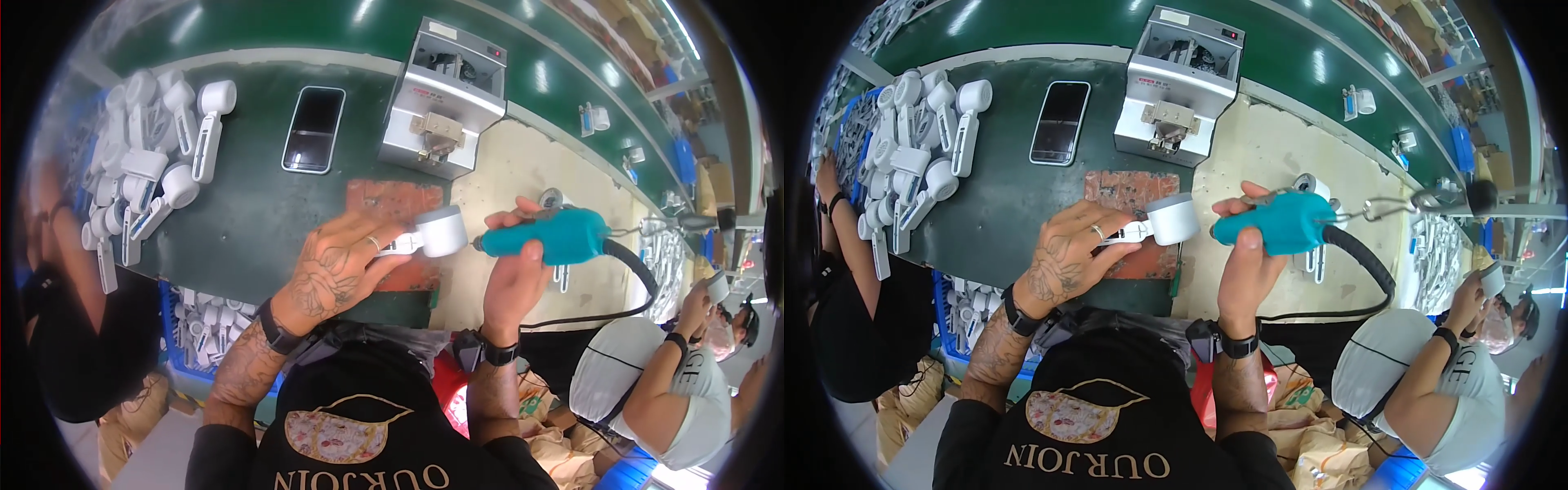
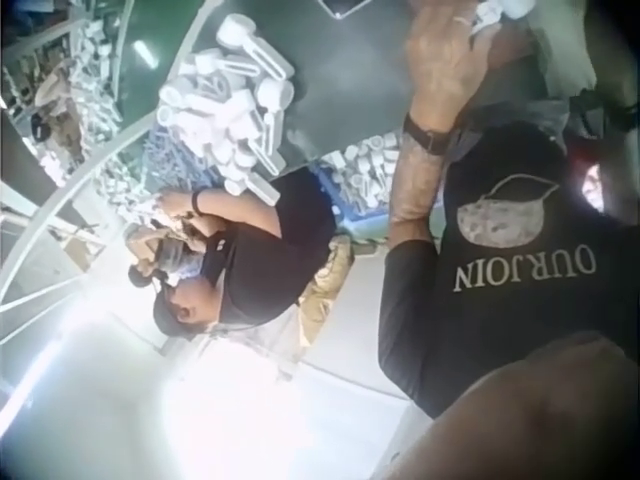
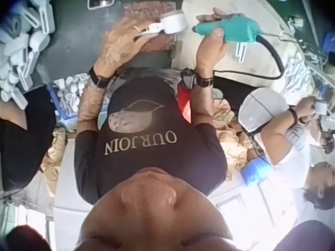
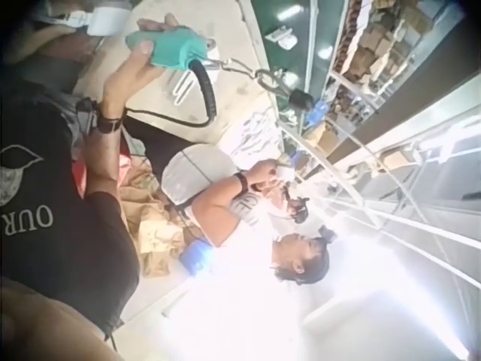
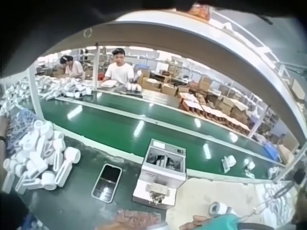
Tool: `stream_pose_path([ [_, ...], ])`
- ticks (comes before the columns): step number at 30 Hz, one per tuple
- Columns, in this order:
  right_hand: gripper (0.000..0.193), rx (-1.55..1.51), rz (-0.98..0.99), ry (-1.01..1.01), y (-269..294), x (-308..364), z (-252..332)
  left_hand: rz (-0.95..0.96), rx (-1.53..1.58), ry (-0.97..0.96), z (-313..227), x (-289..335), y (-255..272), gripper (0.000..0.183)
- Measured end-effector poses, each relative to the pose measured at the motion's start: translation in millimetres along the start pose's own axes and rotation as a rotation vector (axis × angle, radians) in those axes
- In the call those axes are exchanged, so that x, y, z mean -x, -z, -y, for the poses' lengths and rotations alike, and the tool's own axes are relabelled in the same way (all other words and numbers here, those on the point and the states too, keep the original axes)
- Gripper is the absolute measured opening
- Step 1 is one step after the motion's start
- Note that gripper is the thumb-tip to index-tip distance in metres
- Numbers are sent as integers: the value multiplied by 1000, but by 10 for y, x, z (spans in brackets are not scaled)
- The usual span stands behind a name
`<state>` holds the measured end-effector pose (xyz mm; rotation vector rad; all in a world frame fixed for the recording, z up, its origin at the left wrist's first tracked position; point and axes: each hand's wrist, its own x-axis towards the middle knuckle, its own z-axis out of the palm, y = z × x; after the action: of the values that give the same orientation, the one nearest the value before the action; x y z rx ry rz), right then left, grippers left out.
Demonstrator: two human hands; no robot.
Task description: The person picks up a handheld fan, places it on a block, and drives a screw into the handle with a power screwdriver, repeating the process for several fans.
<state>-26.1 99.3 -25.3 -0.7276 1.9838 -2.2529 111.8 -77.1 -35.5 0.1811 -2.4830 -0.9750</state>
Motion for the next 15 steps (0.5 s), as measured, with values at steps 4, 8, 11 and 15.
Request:
stream_pose_path([
  [4, 69, 9, -69, 29, 77, 43, 52, 21, 6, -52, 50, -38, -63, 31],
  [8, 68, 83, -130, -17, 150, 143, 159, 36, 73, -153, 77, -80, -136, 32],
  [11, 75, -49, -121, 36, 57, 162, 393, 66, 72, -229, 51, -129, -231, 33],
  [15, 79, -173, 58, 13, -218, 149, 410, 40, 93, -237, 103, -170, -332, 33],
])
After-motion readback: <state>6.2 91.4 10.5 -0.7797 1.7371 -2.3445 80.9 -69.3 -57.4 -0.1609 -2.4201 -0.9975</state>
